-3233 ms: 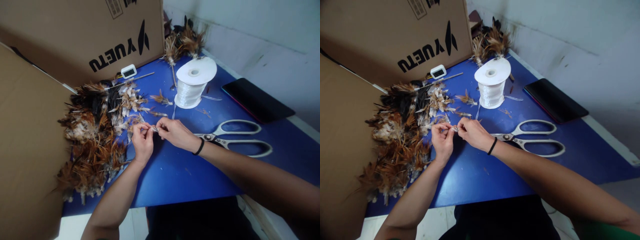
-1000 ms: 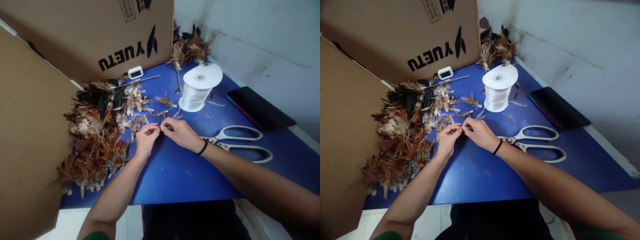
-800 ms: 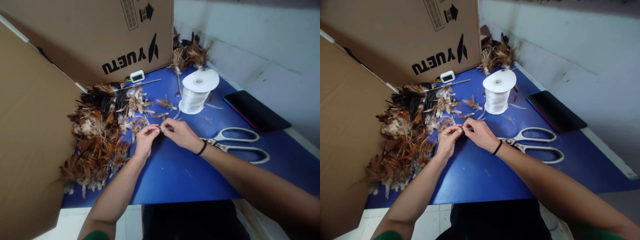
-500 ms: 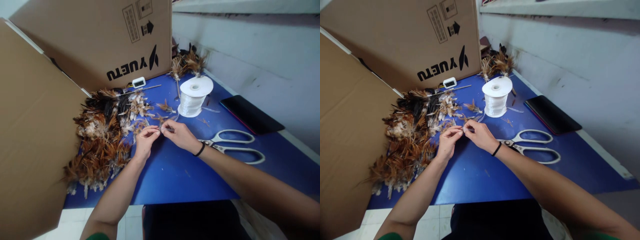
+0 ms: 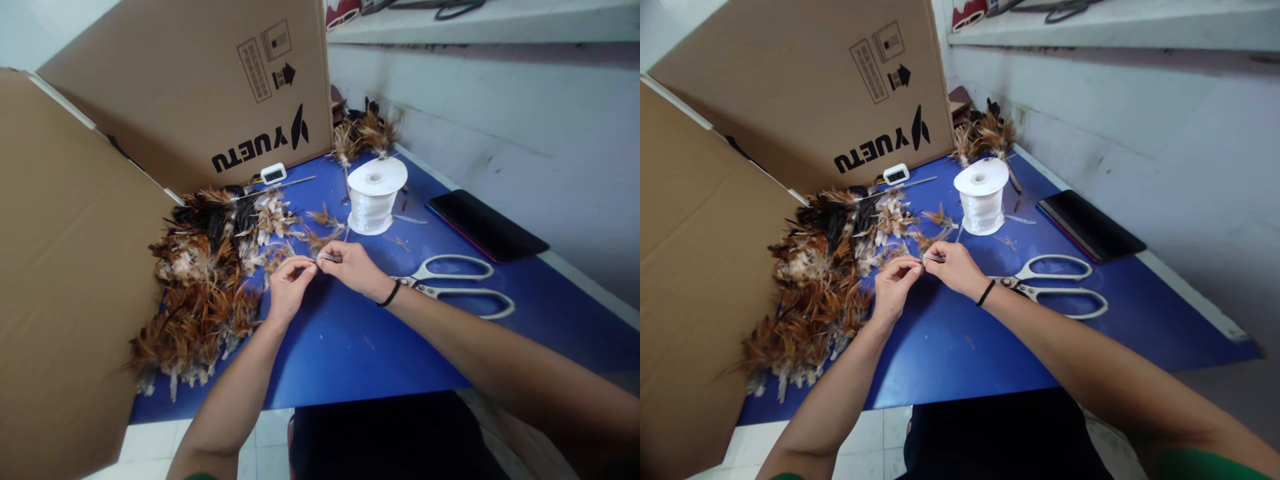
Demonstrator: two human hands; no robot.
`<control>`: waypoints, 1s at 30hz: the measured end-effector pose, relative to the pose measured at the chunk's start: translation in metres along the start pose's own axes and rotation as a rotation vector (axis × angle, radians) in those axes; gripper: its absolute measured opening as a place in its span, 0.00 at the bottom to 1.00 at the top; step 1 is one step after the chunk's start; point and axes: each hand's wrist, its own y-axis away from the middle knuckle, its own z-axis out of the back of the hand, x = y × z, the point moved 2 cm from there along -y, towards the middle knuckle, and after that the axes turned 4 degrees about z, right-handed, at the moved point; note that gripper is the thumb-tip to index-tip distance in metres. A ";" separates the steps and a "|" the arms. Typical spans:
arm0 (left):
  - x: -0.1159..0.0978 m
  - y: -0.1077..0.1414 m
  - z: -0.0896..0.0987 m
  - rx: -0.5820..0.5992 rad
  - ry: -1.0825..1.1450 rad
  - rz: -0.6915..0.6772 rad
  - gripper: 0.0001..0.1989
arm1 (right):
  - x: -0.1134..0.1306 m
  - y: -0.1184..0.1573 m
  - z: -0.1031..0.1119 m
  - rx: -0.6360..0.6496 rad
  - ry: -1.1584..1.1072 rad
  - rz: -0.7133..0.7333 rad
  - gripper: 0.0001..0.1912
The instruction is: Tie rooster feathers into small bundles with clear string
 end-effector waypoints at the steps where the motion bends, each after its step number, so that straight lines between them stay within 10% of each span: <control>1: 0.000 0.000 0.001 0.008 -0.002 -0.007 0.04 | 0.001 0.000 0.000 0.005 -0.001 0.001 0.07; 16: 0.005 -0.002 0.008 0.187 0.093 0.259 0.08 | 0.001 0.003 0.006 0.190 0.050 0.001 0.05; 30: -0.013 0.004 0.000 0.122 -0.361 -0.330 0.05 | 0.009 0.002 0.005 0.199 -0.107 -0.152 0.03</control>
